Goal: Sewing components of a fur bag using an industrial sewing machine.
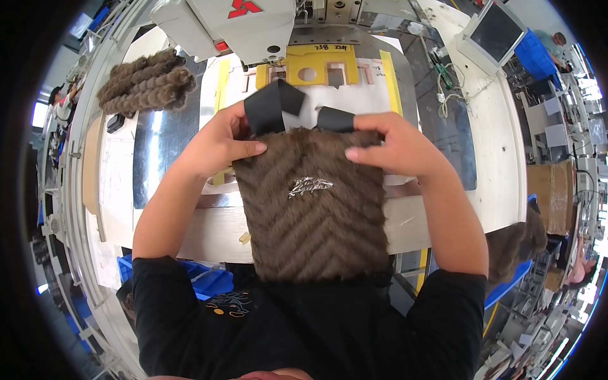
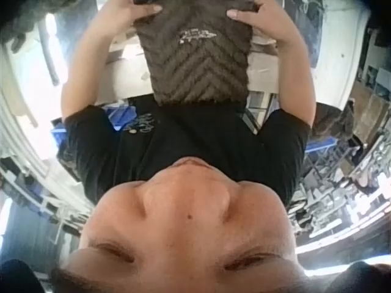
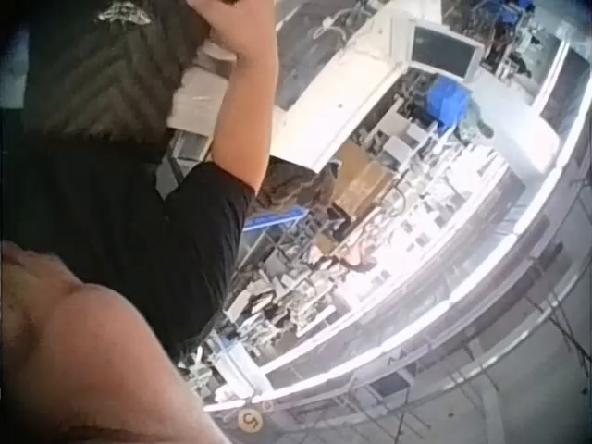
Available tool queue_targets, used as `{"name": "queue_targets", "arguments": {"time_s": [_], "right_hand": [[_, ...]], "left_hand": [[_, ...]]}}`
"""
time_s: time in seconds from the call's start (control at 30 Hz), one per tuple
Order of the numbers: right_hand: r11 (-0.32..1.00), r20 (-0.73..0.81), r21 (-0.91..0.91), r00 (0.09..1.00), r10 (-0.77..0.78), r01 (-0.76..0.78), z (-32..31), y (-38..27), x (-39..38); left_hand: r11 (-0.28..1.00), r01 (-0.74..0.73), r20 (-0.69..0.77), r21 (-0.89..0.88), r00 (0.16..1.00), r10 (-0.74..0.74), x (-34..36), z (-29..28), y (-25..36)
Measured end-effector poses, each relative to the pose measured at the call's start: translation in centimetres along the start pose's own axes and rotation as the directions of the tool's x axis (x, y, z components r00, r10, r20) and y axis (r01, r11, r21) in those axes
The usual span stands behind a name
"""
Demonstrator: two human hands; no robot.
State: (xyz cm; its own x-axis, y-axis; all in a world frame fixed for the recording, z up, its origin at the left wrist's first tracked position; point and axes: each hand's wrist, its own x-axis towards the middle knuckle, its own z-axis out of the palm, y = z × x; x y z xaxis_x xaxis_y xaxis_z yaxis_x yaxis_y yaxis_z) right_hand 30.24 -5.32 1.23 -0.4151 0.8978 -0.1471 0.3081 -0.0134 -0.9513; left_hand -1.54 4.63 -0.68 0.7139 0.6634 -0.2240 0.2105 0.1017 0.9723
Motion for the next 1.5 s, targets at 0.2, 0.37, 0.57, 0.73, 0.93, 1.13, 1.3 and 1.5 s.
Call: {"name": "queue_targets", "arguments": {"time_s": [0.2,0.37,0.57,0.73,0.93,1.13,1.3,1.5], "right_hand": [[0.937,-0.316,0.349,0.944,0.091,0.026,1.0,0.9,4.3],[0.965,-0.412,0.259,0.908,0.075,0.038,0.9,2.1,5.4],[0.964,-0.619,0.154,0.739,0.267,-0.219,-1.5,2.9,3.4],[0.92,-0.656,0.045,0.683,0.321,-0.389,-3.3,3.4,3.7],[0.881,-0.654,-0.167,0.718,0.237,-0.443,-6.4,3.9,7.8],[0.831,-0.685,-0.37,0.726,0.058,-0.415,-8.7,4.7,10.0],[0.808,-0.788,-0.349,0.616,0.022,-0.475,-5.3,1.9,5.8],[0.893,-0.468,0.356,0.775,0.425,-0.275,-1.0,1.0,1.5]], "left_hand": [[0.984,-0.016,-0.144,-0.178,0.989,-0.01,2.4,0.2,0.4],[0.983,-0.126,-0.377,-0.134,0.924,0.067,3.6,0.3,-0.6],[0.962,0.144,-0.553,0.231,0.833,0.008,3.1,-3.0,-1.6],[0.857,0.238,-0.618,0.457,0.778,0.114,4.5,-4.8,-1.7],[0.827,0.204,-0.579,0.524,0.797,0.17,8.4,-6.5,-0.4],[0.945,0.23,-0.659,0.231,0.752,-0.022,10.0,-7.0,0.9],[0.877,0.042,-0.669,0.479,0.665,0.333,4.3,-6.5,-0.9],[0.993,0.119,-0.426,-0.011,0.898,-0.113,-0.2,-1.3,0.3]]}}
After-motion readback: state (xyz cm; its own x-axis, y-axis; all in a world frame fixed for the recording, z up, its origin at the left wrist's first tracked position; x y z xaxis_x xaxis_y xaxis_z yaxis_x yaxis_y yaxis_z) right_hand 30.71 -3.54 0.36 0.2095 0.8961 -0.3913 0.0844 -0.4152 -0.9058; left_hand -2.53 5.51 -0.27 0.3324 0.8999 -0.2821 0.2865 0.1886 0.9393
